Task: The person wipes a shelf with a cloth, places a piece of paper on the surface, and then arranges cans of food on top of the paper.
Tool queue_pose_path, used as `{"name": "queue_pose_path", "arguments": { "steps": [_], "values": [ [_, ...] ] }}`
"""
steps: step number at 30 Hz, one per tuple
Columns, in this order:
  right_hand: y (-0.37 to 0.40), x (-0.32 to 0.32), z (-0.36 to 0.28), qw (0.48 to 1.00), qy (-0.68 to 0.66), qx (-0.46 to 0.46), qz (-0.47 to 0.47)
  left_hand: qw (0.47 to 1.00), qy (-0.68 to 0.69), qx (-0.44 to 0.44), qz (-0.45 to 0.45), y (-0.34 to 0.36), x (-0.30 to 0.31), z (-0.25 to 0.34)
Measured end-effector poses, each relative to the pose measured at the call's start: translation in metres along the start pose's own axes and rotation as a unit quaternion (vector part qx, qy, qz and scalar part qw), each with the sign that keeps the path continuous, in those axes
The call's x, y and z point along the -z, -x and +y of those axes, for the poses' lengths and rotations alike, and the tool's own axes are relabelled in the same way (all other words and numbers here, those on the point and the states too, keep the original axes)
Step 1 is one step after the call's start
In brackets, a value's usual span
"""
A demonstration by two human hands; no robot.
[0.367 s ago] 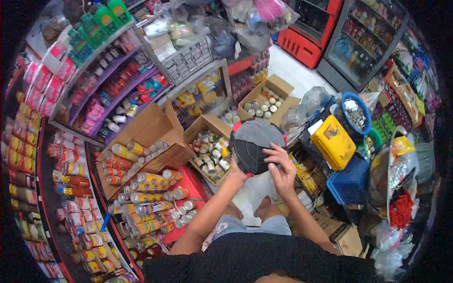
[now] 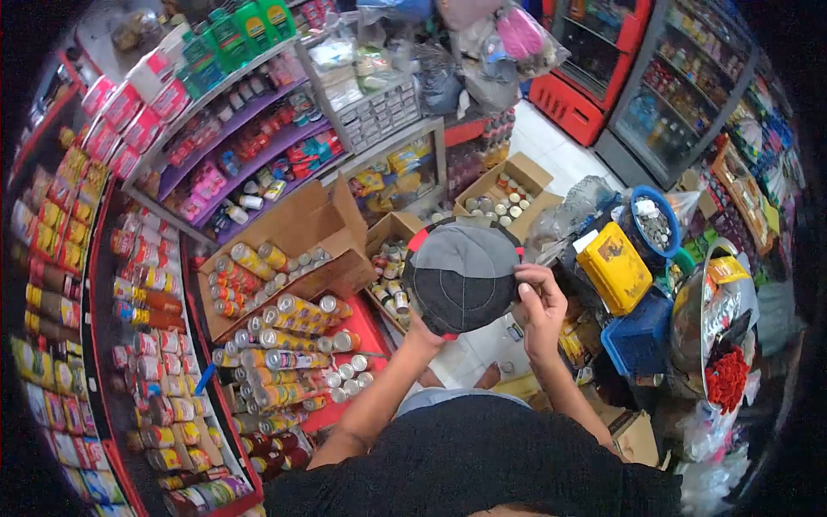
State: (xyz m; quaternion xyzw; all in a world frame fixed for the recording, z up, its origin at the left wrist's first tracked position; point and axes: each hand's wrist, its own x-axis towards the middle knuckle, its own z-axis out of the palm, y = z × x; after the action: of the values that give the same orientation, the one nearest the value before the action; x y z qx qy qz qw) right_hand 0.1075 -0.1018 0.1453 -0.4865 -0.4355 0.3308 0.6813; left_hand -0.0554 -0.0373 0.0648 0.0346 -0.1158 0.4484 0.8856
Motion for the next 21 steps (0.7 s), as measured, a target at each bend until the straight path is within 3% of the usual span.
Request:
{"name": "queue_pose_path", "arguments": {
  "steps": [5, 6, 8, 10, 14, 16, 18, 20, 21],
  "values": [
    [-0.005, -0.038, 0.002, 0.998, -0.022, -0.038, -0.035, 0.997, -0.025, -0.074, 0.007, 0.027, -0.009, 0.015],
    [-0.005, -0.047, 0.004, 0.997, -0.036, -0.050, -0.041, 0.983, -0.148, -0.108, 0.032, 0.034, -0.016, 0.018],
    [-0.006, -0.067, 0.004, 0.996, -0.035, -0.051, -0.069, 0.903, -0.383, -0.173, 0.089, 0.047, -0.037, 0.023],
    [-0.006, -0.083, 0.010, 0.992, -0.030, -0.035, -0.113, 0.766, -0.583, -0.226, 0.150, 0.054, -0.050, 0.032],
    [-0.005, -0.127, 0.026, 0.980, -0.064, -0.060, -0.176, 0.779, -0.536, -0.281, 0.164, 0.082, -0.053, 0.064],
    [-0.003, -0.154, 0.023, 0.963, -0.110, -0.123, -0.214, 0.792, -0.506, -0.297, 0.169, 0.103, -0.055, 0.073],
    [-0.001, -0.172, 0.038, 0.960, -0.071, -0.138, -0.235, 0.807, -0.477, -0.303, 0.172, 0.106, -0.053, 0.087],
    [-0.002, -0.192, 0.044, 0.955, -0.018, -0.085, -0.283, 0.829, -0.437, -0.304, 0.173, 0.117, -0.057, 0.099],
    [0.000, -0.196, 0.041, 0.943, -0.026, -0.140, -0.301, 0.839, -0.415, -0.306, 0.171, 0.115, -0.057, 0.103]
  ]
}}
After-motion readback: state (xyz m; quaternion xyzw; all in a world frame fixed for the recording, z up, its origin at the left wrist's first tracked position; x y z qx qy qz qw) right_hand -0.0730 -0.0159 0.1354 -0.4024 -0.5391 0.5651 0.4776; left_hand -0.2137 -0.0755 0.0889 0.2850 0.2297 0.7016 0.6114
